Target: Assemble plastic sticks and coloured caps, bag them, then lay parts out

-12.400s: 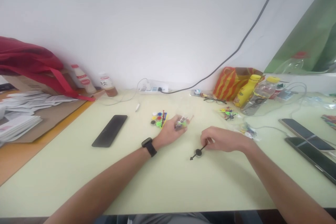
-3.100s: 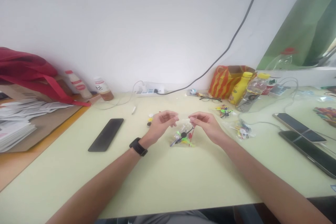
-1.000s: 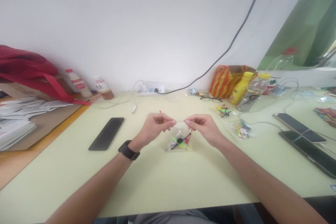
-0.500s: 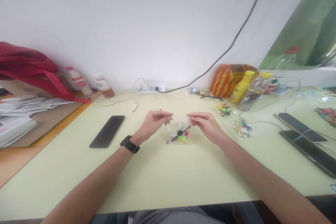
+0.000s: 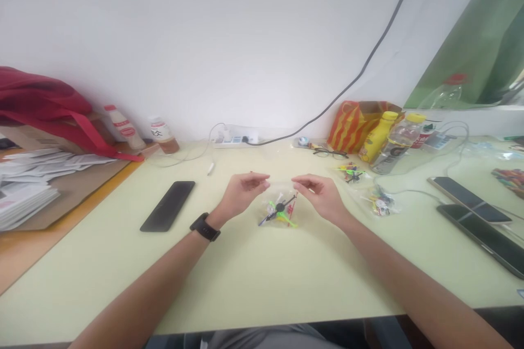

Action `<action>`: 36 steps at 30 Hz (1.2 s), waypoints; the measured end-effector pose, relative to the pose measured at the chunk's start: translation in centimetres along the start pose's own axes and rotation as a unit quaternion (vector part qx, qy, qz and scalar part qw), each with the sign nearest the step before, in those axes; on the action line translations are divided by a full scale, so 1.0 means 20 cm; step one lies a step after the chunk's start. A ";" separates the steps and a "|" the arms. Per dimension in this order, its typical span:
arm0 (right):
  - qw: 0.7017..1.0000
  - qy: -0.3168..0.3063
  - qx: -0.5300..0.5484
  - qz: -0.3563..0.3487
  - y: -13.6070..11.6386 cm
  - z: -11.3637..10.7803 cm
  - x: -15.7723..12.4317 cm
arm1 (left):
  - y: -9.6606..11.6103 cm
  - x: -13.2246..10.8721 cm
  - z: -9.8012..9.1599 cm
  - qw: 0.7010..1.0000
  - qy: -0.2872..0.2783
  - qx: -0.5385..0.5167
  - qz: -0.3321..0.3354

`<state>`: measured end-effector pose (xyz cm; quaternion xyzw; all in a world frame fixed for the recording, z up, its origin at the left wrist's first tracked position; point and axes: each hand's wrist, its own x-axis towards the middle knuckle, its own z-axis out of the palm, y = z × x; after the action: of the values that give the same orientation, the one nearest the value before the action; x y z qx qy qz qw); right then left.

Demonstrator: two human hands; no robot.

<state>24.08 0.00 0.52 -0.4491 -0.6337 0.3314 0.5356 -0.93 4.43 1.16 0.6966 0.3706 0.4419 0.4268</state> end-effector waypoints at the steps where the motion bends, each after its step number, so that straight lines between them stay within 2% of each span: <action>1: 1.000 -0.001 -0.020 -0.013 0.00 0.00 0.00 | 0.00 0.00 0.00 1.000 -0.004 0.025 0.009; 4: 0.998 -0.002 -0.045 -0.040 0.00 -0.01 0.00 | 0.00 0.00 -0.01 0.998 -0.016 0.060 0.024; 10: 0.999 0.003 0.037 -0.012 0.02 -0.01 0.00 | -0.01 0.00 -0.01 0.999 -0.043 -0.031 0.003; 15: 0.997 0.004 0.074 -0.015 0.04 -0.02 0.01 | -0.01 0.00 -0.01 0.998 -0.013 -0.055 -0.005; 21: 0.998 -0.003 0.062 -0.026 0.03 0.00 0.00 | -0.02 -0.02 0.01 0.997 0.007 -0.068 -0.024; 24: 0.999 -0.001 0.042 -0.031 0.02 0.00 0.00 | -0.02 -0.02 0.02 0.999 0.001 -0.043 0.000; 30: 0.996 -0.025 -0.058 -0.070 0.01 0.01 -0.01 | -0.04 0.00 0.00 0.995 -0.012 0.084 0.050; 36: 0.998 -0.011 -0.013 -0.052 0.03 0.01 -0.01 | -0.06 0.00 0.00 0.998 -0.027 0.041 0.036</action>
<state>23.93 0.01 -0.18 -0.4189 -0.6664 0.2992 0.5394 -1.03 4.82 -0.03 0.7377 0.3516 0.4227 0.3919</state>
